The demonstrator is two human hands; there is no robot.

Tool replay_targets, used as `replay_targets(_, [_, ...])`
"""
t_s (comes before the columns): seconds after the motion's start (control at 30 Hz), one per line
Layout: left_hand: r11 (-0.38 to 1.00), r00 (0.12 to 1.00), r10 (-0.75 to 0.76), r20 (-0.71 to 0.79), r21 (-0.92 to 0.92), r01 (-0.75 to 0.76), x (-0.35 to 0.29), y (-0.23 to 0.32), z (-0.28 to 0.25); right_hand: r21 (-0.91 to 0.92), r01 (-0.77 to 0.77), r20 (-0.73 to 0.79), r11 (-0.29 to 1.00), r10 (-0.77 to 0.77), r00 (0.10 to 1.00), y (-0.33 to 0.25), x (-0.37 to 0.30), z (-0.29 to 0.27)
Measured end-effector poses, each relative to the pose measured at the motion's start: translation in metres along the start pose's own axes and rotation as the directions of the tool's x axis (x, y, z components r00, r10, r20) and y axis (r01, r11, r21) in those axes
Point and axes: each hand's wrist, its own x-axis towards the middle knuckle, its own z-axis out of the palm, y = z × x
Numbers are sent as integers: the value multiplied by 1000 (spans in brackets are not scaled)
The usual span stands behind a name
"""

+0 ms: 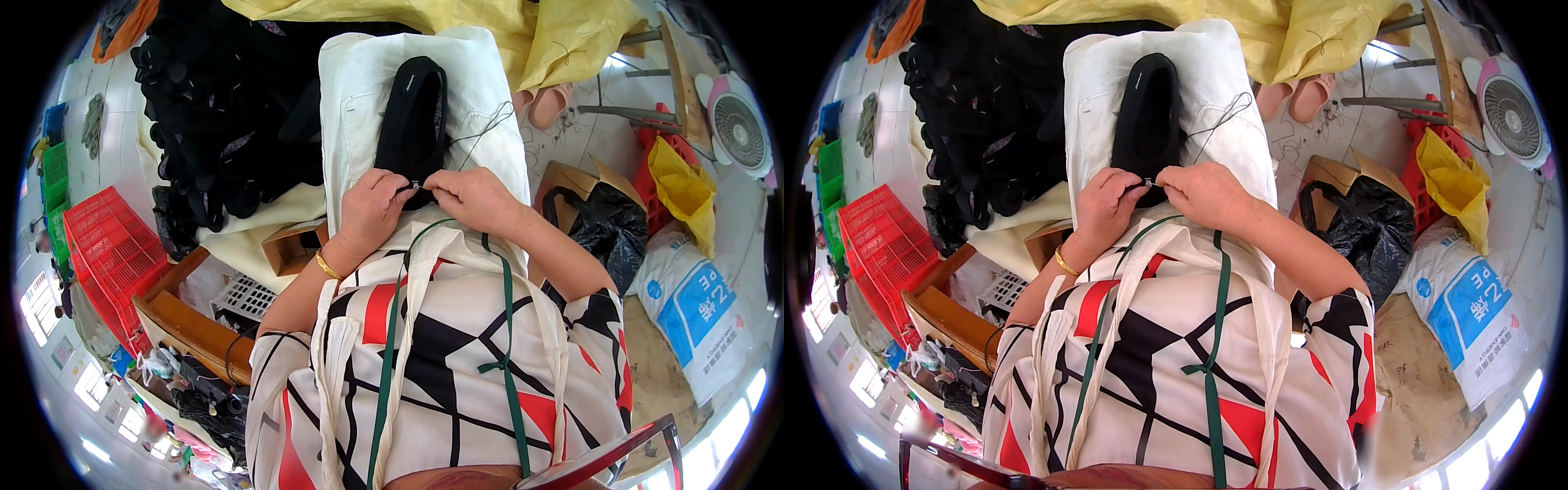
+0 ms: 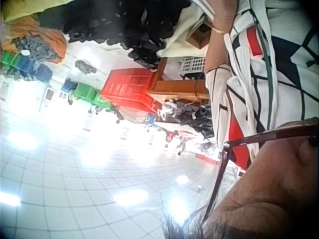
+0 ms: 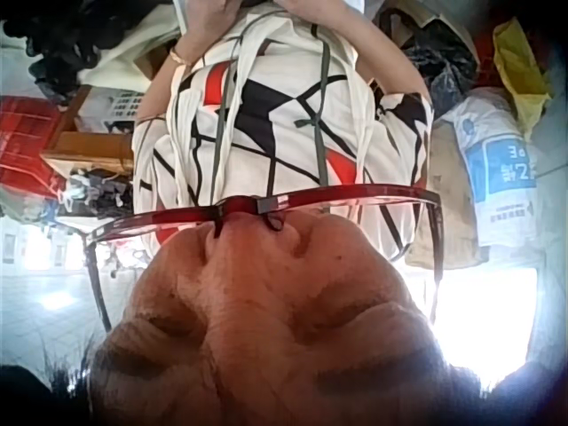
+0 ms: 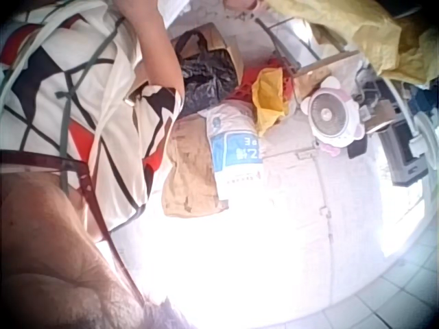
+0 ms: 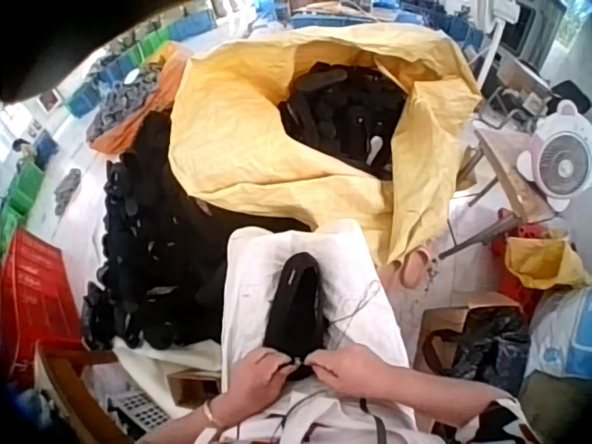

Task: The person sits at a workstation in a factory and sews black shoe components by hand using a needle and thread. They repeatedly pick up a shoe part, stitch it, and place it down, working on a pile of similar items.

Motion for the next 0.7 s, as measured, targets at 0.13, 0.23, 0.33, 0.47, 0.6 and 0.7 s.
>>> replay_targets(0.13, [1000,1000,15,-18,7,-15,-1,-1,1,-24,-2,9,1000,2,1000,-2,2,1])
replay_targets(0.23, [1000,999,21,-33,7,-20,0,-1,2,-64,-6,4,998,6,1000,-4,1,7])
replay_targets(0.33, [1000,999,20,-46,-6,-21,-1,-3,3,-142,-47,30,989,51,998,-9,1,14])
replay_targets(0.47, [1000,998,4,-57,-10,-4,-1,1,2,-192,-90,33,977,98,995,-7,3,26])
replay_targets(0.6, [999,999,-27,-39,-48,25,-3,3,0,-143,-105,16,984,108,994,-8,8,30])
replay_targets(0.7, [995,997,-59,-42,-86,55,-4,4,-1,-109,-98,-9,989,97,995,-4,7,34])
